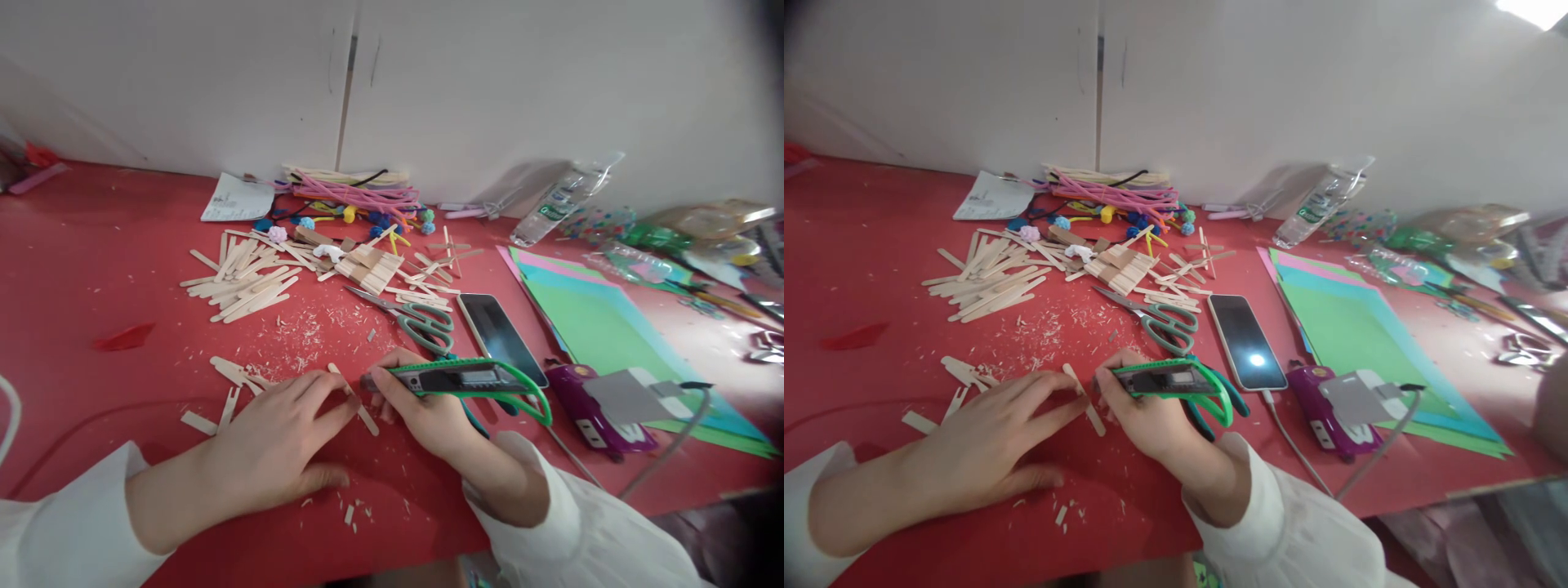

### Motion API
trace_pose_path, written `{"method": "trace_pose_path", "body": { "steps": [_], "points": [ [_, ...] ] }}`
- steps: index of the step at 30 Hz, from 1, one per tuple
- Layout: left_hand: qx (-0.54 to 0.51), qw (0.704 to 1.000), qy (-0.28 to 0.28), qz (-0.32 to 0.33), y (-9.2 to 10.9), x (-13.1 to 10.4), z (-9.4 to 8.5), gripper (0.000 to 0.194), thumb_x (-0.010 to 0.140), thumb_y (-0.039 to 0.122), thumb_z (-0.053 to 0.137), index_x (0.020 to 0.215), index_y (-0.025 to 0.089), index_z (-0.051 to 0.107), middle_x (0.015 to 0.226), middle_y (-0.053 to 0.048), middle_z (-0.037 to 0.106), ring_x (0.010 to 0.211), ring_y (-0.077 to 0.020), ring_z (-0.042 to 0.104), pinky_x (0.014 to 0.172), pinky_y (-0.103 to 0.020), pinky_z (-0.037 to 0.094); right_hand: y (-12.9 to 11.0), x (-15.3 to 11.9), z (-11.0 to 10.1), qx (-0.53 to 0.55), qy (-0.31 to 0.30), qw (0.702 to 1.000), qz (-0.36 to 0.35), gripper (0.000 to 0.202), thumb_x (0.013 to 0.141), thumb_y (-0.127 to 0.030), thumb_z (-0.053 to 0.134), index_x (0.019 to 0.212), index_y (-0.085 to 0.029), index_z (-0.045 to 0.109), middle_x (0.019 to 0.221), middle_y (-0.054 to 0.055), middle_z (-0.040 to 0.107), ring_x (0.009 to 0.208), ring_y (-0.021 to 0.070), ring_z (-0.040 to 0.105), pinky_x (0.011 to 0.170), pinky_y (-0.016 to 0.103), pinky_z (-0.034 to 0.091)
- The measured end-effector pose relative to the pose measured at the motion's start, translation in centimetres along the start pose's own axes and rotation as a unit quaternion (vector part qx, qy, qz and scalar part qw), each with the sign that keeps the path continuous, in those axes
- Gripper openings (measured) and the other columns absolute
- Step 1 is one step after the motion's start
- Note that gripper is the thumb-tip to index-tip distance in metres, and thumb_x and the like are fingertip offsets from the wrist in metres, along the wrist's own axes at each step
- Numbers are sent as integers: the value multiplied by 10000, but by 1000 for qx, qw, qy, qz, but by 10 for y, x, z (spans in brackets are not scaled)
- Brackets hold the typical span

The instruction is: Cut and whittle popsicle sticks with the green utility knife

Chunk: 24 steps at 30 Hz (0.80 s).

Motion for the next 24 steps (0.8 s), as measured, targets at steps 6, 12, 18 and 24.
{"method": "trace_pose_path", "body": {
  "steps": [6,12,18,24],
  "points": [
    [-26,999,-45,4,-2,0,2,710,769,641,564,1322,199,510,1316,-203,493,1207,-375,476,922,-508,469,0,1,0,-52,-1,998,-33,203,903,-370,446,771,-227,503,600,-38,550,468,97,517,465,228,429],
    [-73,995,-62,-13,0,1,-3,707,772,607,591,1335,190,496,1408,-234,415,1271,-397,423,955,-547,435,-1,-1,0,-96,7,994,-52,197,911,-345,450,770,-229,527,563,-46,526,457,103,493,465,234,423],
    [-73,994,-78,-8,-1,0,0,777,761,624,586,1363,149,463,1448,-284,339,1314,-437,346,967,-577,410,-3,-1,1,-95,9,993,-67,197,905,-340,473,753,-232,540,535,-47,523,433,106,478,435,234,419],
    [-81,994,-67,-8,-2,-2,2,807,767,681,520,1407,205,399,1474,-245,318,1353,-402,292,1010,-553,375,-7,-1,4,-81,-18,995,-59,226,917,-351,453,733,-242,527,505,-48,541,447,125,511,485,258,449]
  ]
}}
Point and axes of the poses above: each hand's wrist, its own x-axis towards the middle knuckle, its own z-axis out of the palm, y = z × x, the point moved 3 cm from there along x, towards the middle knuckle
